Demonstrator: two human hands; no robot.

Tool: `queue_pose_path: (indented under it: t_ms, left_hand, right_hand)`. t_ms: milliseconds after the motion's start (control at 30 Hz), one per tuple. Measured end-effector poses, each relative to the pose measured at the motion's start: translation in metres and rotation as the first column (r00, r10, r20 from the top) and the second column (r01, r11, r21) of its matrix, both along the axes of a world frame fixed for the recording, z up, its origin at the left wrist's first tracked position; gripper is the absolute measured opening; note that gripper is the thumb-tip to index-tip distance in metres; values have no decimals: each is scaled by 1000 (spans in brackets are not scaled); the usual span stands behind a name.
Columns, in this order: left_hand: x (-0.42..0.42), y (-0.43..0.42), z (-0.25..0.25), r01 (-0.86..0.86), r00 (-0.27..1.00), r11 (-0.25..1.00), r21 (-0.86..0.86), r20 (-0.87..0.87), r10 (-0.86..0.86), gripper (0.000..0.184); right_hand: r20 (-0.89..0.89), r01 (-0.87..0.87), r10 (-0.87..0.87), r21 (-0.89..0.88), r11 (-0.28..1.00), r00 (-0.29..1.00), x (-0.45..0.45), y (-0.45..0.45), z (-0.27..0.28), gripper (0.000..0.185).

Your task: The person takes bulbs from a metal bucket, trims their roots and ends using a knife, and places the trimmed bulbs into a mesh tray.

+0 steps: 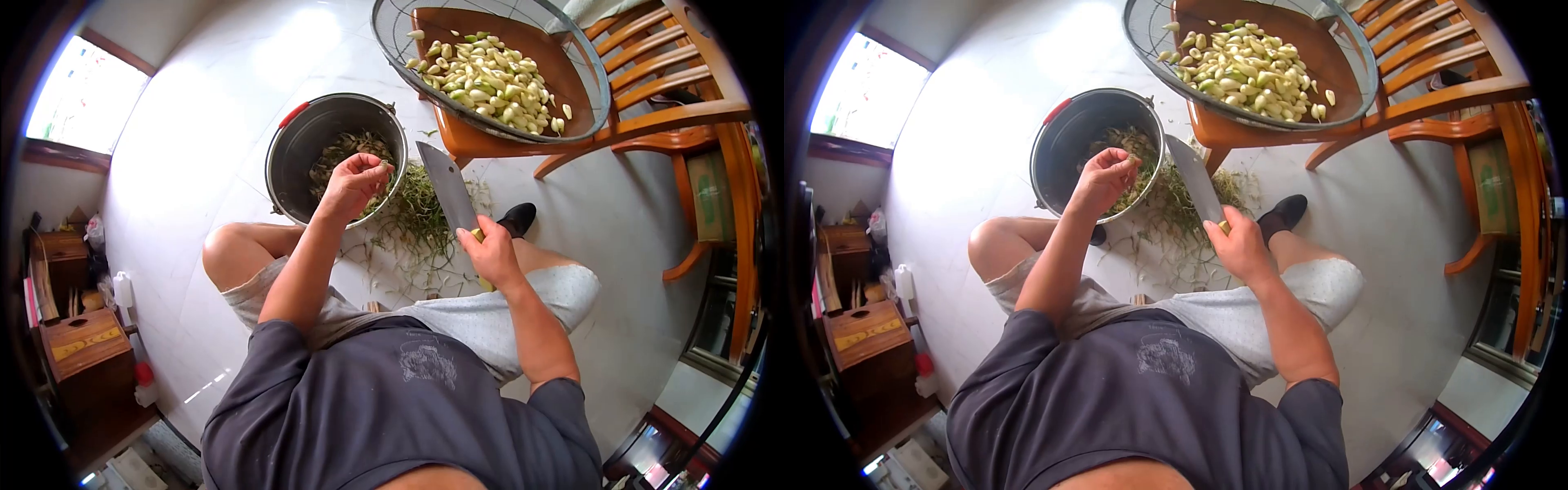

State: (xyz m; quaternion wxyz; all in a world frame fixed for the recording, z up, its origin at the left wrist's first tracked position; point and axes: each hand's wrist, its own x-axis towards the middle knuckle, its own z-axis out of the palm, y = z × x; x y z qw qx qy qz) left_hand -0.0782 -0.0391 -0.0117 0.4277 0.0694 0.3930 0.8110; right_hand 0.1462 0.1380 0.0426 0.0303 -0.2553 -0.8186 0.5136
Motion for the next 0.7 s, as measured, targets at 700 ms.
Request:
queue_pose_path:
  t_ms: [700]
  left_hand:
    - [40, 16, 0, 36, 998, 996, 85, 50, -41, 14]
  right_hand:
    - [-283, -51, 78, 99, 994, 956, 4, -6, 9, 27]
